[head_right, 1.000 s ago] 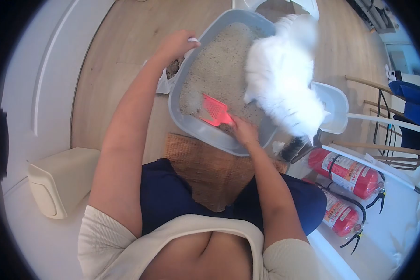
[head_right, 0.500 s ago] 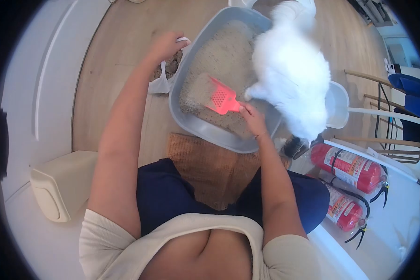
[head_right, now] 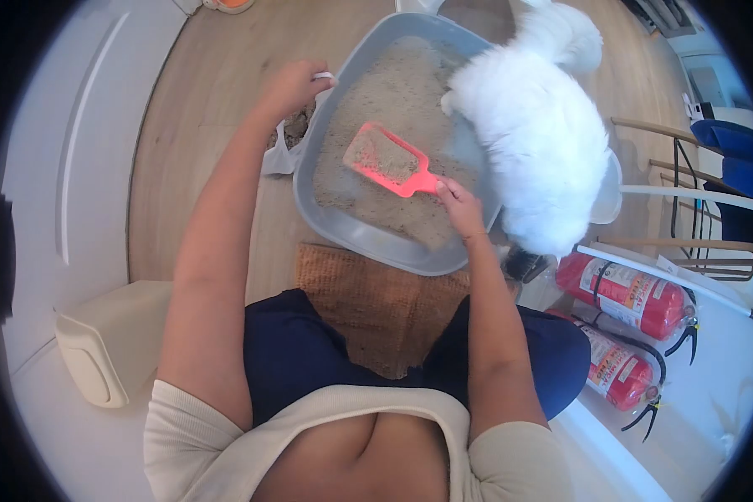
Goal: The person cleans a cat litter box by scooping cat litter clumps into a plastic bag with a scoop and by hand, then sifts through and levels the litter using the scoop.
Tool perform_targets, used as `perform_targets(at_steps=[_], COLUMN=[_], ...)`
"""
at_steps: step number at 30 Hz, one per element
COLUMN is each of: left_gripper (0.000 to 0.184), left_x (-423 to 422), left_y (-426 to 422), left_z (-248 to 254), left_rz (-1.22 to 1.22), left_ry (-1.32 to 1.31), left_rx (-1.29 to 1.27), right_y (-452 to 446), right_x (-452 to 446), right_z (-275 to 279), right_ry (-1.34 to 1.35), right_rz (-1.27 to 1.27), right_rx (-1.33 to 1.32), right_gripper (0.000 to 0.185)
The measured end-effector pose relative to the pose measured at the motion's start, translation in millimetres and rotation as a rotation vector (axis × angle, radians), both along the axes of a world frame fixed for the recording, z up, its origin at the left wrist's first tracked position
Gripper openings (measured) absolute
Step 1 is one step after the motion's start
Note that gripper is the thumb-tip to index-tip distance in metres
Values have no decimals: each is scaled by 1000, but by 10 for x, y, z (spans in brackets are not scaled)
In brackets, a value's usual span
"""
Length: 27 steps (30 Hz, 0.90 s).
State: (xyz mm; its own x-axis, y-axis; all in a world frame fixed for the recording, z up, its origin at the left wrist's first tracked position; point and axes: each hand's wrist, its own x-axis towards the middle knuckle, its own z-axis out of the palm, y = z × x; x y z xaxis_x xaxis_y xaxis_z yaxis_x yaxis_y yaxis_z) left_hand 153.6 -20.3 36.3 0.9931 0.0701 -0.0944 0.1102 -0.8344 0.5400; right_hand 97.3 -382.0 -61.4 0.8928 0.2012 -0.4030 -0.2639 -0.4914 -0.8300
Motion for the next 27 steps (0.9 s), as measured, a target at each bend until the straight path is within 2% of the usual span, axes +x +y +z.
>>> perform_targets(at_steps=[14, 17, 19, 20, 22, 25, 27], left_gripper=[28, 27, 27, 27, 27, 27, 27], left_x=[111, 69, 58, 53, 48, 59, 30], left_y=[22, -7, -20, -17, -22, -16, 2], left_z=[-149, -55, -35, -28, -25, -23, -26], left_rz=[-32, -21, -19, -16, -33, -38, -27], left_ry=[-41, -30, -33, -33, -43, -53, -38], left_rx=[-7, -5, 5, 15, 26, 32, 30], right_y=[-61, -77, -59, -70, 24, -79, -86], right_x=[30, 5, 9, 7, -50, -1, -4], right_z=[42, 30, -25, -41, 210, -43, -58], right_ry=[-52, -167, -58, -58, -87, -76, -126], right_rz=[-39, 75, -126, -126, 23, -103, -23], right_rx=[-11, -131, -23, -22, -229, -97, -174], right_gripper=[39, 39, 39, 39, 39, 38, 38])
